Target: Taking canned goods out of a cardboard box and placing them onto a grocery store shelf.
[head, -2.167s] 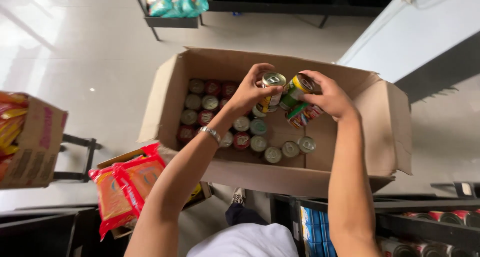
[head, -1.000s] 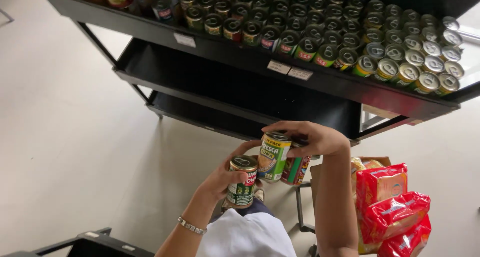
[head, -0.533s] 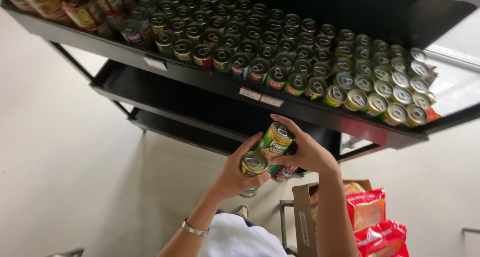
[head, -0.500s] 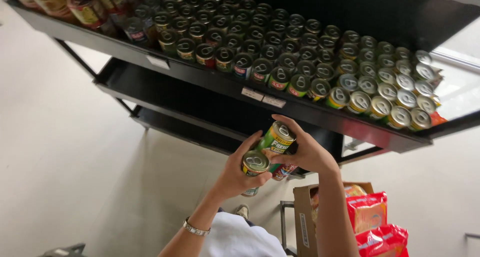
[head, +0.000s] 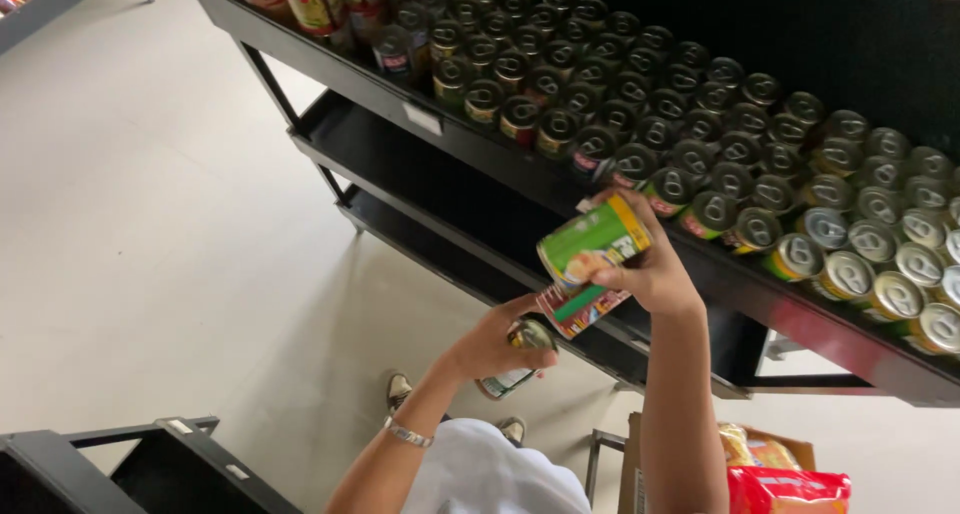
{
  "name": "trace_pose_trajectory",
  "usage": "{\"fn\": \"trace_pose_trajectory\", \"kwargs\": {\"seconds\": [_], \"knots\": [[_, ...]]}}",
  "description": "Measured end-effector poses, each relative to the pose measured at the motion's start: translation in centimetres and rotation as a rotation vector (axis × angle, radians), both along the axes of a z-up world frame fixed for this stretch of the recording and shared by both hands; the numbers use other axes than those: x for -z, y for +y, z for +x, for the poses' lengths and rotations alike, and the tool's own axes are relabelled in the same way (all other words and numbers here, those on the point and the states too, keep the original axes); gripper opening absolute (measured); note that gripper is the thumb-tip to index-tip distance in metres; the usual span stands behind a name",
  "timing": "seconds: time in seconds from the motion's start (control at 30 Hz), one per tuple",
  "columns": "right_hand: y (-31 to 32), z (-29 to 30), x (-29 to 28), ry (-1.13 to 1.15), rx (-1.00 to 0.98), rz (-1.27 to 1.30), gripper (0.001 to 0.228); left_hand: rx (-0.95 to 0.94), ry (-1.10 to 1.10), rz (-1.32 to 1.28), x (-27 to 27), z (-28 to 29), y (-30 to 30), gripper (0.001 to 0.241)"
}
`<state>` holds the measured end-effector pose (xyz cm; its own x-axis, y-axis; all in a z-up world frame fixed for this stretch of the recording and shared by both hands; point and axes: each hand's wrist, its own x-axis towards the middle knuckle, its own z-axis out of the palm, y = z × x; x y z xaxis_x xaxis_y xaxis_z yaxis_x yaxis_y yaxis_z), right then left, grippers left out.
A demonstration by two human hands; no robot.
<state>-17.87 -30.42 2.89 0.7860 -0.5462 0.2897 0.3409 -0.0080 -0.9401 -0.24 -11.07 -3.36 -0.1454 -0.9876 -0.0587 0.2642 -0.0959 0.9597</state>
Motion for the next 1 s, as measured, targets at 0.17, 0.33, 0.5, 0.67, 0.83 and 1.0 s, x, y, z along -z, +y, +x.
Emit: {"fn": "trace_pose_trajectory", "kwargs": {"seconds": [0.17,0.33,0.5,0.67,0.83,1.0], "knots": [[3.7,8.7,-3.8,0.225,0.103,-0.127,0.09,-0.235,0.069,-0.088,-1.2,5.0,0.2,0.062],[7.2,17.9,-4.0,0.3,0.078,-0.317,0.086,-0.326,-0.113,-0.109,0.6,14.0,2.6,0.062],[8.8,25.2,-1.5,0.165,0.215,-0.137,0.081,-0.251,0.05,-0.073,-0.4,21.9,4.8,0.065],[6.6,28.2,-0.8,-0.225,0.286,0.096,0.073,-0.288,0.245,-0.107,1.9,27.1,4.3,0.062],[2.2,27.9,2.4,-0.291,0.433,0.268,0.067,-0.316,0.386,-0.158,1.5,30.1,0.5,0.06],[-1.0,30.4,1.2,0.017,0.705,-0.068,0.074,-0.294,0.413,-0.187,1.0,31.7,-4.2,0.058]]}}
